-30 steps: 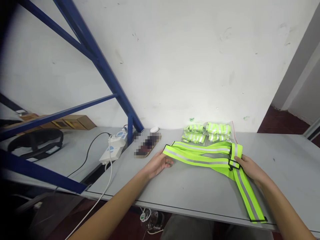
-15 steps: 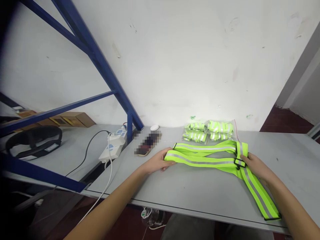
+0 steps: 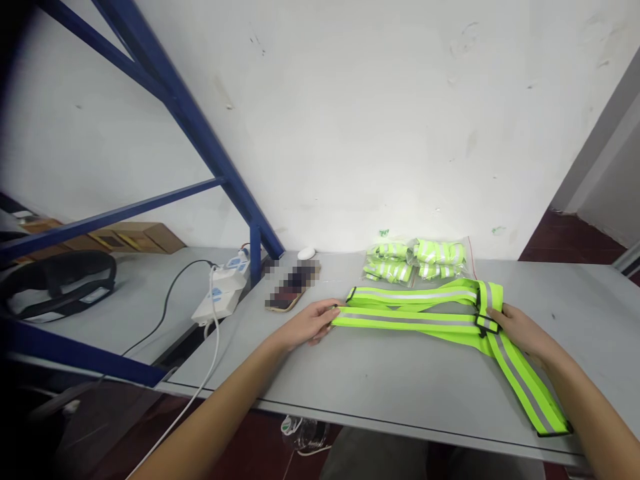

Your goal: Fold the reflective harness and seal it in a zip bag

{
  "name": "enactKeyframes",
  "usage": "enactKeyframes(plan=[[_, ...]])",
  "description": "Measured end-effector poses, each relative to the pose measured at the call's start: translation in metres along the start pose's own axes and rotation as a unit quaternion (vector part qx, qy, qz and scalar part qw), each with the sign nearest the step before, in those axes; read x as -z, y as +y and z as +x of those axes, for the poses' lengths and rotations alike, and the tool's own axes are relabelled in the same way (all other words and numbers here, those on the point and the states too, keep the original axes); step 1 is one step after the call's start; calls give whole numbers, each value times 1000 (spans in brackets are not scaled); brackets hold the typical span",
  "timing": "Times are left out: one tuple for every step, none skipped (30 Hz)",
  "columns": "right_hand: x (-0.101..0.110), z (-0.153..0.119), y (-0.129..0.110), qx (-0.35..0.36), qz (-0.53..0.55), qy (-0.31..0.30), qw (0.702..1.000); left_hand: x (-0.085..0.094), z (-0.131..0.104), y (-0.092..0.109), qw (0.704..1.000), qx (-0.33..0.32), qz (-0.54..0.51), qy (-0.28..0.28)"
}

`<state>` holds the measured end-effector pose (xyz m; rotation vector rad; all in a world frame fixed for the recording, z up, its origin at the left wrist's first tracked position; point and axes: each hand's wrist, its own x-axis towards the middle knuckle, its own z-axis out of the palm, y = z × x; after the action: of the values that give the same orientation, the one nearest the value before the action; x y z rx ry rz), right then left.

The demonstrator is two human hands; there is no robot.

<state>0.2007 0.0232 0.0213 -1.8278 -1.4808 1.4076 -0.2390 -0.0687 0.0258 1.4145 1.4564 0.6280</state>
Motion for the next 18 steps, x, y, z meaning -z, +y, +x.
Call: enactKeyframes(plan=[[0, -1, -1, 5, -7, 1, 1000, 0, 0, 3, 997, 2, 75, 36], [0, -2, -2, 9, -10, -2, 1000, 0, -1, 7, 984, -1, 163, 79], [-1, -2, -3, 13, -11, -6, 1000, -2, -1, 13, 960, -6, 253, 121], [-1, -3, -3, 17, -11, -8, 1000, -5, -2, 19, 929, -11, 333, 163], [-1, -3, -4, 22, -12, -5, 1000, -11, -2, 27, 897, -16, 394, 201], [-1, -3, -5, 28, -10, -1, 1000, -20, -1, 36, 871, -26, 432, 235], [-2, -4, -5, 34, -5, 3, 999, -31, 0, 46, 855, -47, 445, 261], [-3, -4, -6, 39, 4, 8, 999, -46, 3, 56, 851, -83, 439, 275], [-4, -4, -7, 41, 16, 10, 999, -64, 7, 67, 855, -137, 415, 277], [-5, -4, -8, 44, 33, 8, 998, -84, 12, 78, 867, -203, 383, 247], [-5, -4, -10, 44, 42, 10, 998, -106, 19, 87, 872, -263, 358, 206], [-6, -4, -10, 44, 50, 11, 998, -127, 27, 96, 872, -307, 345, 163], [-6, -4, -11, 41, 59, 9, 997, -148, 36, 103, 866, -337, 348, 125], [-6, -3, -11, 38, 68, 7, 997, -166, 47, 108, 861, -352, 357, 91], [-6, -3, -11, 36, 75, 5, 996, -182, 58, 112, 855, -361, 367, 66], [-5, -2, -10, 33, 83, 5, 996, -196, 69, 114, 849, -366, 379, 36], [-5, -1, -10, 28, 89, 5, 996, -207, 79, 115, 843, -370, 391, -1], [-4, 0, -9, 22, 96, 7, 995, -216, 89, 114, 838, -368, 400, -36]])
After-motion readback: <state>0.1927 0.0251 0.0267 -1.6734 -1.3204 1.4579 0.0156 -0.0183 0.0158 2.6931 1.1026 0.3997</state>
